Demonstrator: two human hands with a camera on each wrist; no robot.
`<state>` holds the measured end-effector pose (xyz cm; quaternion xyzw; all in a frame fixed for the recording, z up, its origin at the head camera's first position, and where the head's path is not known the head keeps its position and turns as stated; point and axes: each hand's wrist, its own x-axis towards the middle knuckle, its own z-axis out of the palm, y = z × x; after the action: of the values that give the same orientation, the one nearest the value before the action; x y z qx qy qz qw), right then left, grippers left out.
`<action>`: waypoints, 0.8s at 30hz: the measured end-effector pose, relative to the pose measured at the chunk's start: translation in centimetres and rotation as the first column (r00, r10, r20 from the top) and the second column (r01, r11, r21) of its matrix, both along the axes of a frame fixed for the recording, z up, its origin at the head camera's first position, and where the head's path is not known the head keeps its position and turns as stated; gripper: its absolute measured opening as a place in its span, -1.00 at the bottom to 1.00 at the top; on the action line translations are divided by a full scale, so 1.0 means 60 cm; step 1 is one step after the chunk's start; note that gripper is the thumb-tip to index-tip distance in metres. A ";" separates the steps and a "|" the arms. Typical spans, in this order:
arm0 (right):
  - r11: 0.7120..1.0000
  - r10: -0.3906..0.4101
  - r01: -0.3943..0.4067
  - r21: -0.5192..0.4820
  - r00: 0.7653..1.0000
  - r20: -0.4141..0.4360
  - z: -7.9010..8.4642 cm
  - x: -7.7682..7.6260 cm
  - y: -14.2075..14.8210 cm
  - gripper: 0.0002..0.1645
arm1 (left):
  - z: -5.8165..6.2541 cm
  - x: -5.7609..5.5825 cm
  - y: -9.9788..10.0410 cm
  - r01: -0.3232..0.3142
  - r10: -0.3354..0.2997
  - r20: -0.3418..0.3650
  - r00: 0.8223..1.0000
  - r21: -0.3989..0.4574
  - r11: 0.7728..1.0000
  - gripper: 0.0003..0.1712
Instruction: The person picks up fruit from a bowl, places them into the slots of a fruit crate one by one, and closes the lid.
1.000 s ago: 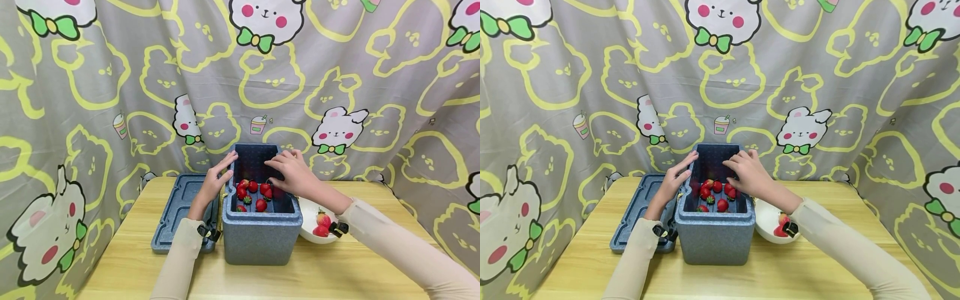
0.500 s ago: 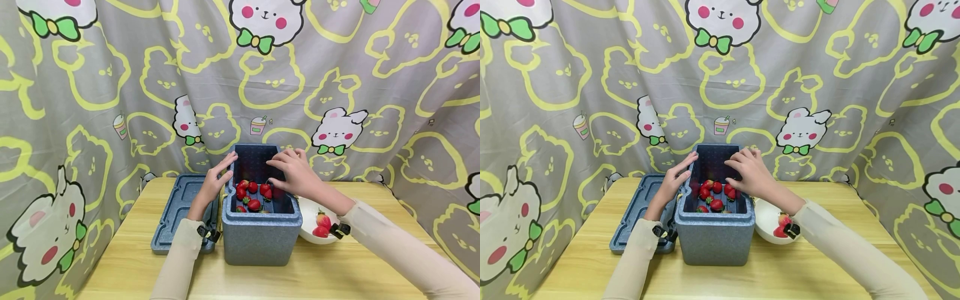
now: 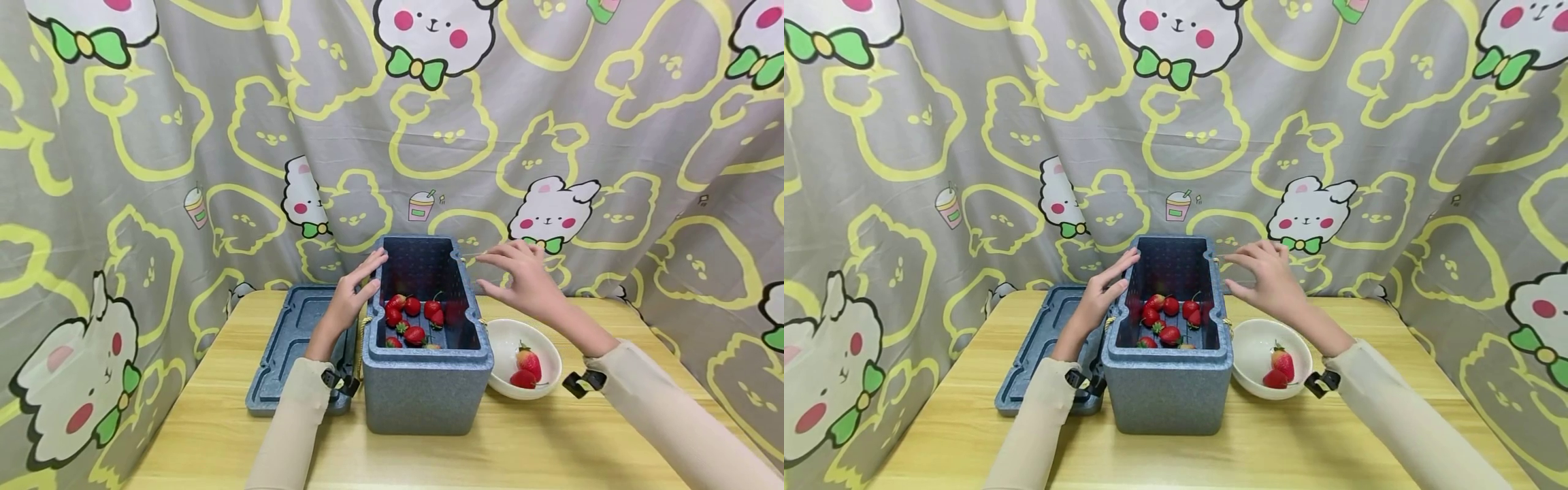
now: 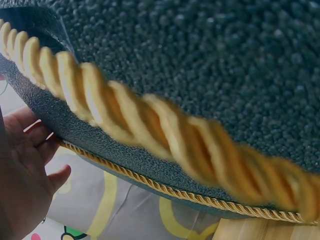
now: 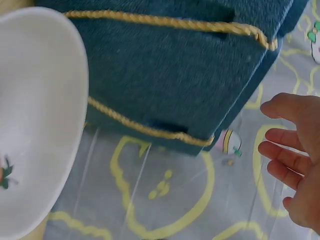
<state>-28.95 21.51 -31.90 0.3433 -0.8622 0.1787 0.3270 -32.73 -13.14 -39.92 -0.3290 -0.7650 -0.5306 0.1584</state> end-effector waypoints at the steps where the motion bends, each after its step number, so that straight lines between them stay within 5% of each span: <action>1: 1.000 -0.007 0.007 -0.004 1.000 0.009 -0.003 0.000 0.008 -0.56 | 0.000 0.000 0.000 0.000 0.000 0.000 1.000 0.000 1.000 -0.42; 12: 0.985 -0.059 0.027 0.170 0.981 0.185 -0.049 -0.001 0.080 -0.62 | -0.001 -0.001 -0.001 0.004 -0.004 0.005 1.000 -0.003 1.000 -0.41; 24: 0.930 -0.101 -0.066 0.361 0.900 0.424 -0.098 0.011 0.120 -0.61 | 0.001 0.001 0.000 -0.002 0.002 0.014 1.000 -0.005 1.000 -0.41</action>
<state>-28.28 28.69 -37.76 0.3417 -0.9343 0.0838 0.0577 -32.70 -13.15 -39.86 -0.3251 -0.7676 -0.5308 0.1527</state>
